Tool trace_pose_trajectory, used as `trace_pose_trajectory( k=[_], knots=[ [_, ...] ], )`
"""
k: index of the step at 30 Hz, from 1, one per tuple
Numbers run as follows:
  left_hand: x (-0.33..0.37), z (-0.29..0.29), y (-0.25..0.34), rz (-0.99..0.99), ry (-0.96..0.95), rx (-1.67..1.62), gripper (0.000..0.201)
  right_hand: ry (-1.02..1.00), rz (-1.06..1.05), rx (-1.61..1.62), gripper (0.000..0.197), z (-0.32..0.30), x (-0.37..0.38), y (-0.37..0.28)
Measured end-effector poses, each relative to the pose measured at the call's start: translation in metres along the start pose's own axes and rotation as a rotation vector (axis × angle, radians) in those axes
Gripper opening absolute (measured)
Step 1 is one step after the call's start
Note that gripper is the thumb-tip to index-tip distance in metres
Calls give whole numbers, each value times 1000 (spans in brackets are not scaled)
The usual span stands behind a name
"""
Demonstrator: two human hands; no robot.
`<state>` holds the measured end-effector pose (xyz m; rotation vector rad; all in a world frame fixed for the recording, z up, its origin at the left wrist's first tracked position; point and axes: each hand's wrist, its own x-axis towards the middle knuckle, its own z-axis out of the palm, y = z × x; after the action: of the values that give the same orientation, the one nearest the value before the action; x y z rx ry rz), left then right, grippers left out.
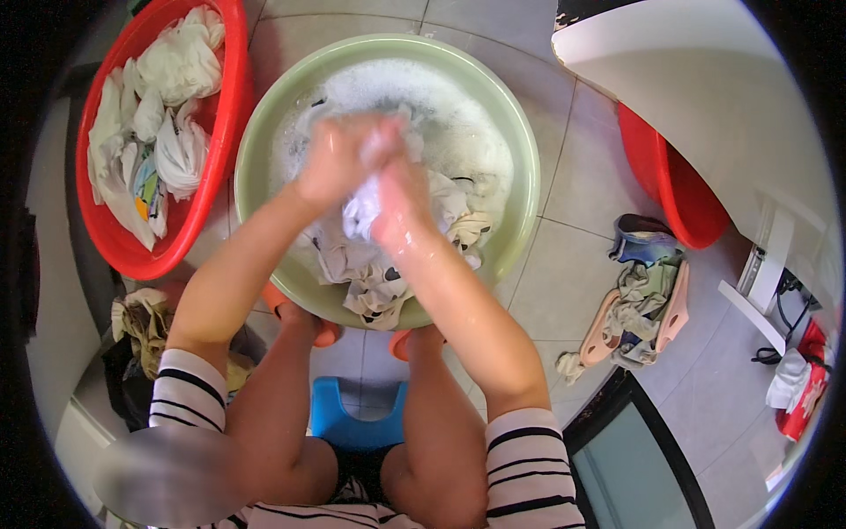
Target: The person hand-washes clothes in a green basin filled with soapy water. They scrub, rinse, and wring out a white garment with black patterns, then place it into a red basin containing other wet clothes.
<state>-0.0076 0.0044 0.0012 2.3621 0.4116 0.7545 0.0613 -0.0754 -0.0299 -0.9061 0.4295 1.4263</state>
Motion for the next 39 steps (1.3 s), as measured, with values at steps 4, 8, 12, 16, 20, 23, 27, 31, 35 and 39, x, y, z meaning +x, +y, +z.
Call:
trace_pose_trajectory(
  k=[4,8,12,16,20,23,27,31,35,39],
  knots=[
    [7,0,-3,-334,-35,-137,29,36,-79,82,31,30,-27,-5],
    [7,5,7,-338,-44,-191,29,-124,-118,36,42,-12,-32,-9],
    [7,-34,1,-707,-211,-473,22,160,25,-235,42,23,-69,-39],
    [-15,-74,-4,-744,-214,-745,14,183,-43,-668,52,-30,-111,-62],
    [-17,-88,20,-743,-444,-823,16,319,-400,-1585,68,-54,-133,-60],
    [-12,-91,41,-587,-600,-837,21,-32,-685,-1732,69,7,-132,-53],
    [-4,-85,45,-485,-559,-788,30,-624,-689,-1734,46,22,-98,-67],
    [0,-84,10,-590,-675,-461,39,-324,-148,-1168,25,16,-88,-85],
    [-3,-71,-34,-748,-601,-599,41,-24,-336,-775,21,11,-59,-86],
    [-16,-15,-58,-748,-234,-678,38,32,-538,-1095,23,-6,-8,-67]
  ],
)
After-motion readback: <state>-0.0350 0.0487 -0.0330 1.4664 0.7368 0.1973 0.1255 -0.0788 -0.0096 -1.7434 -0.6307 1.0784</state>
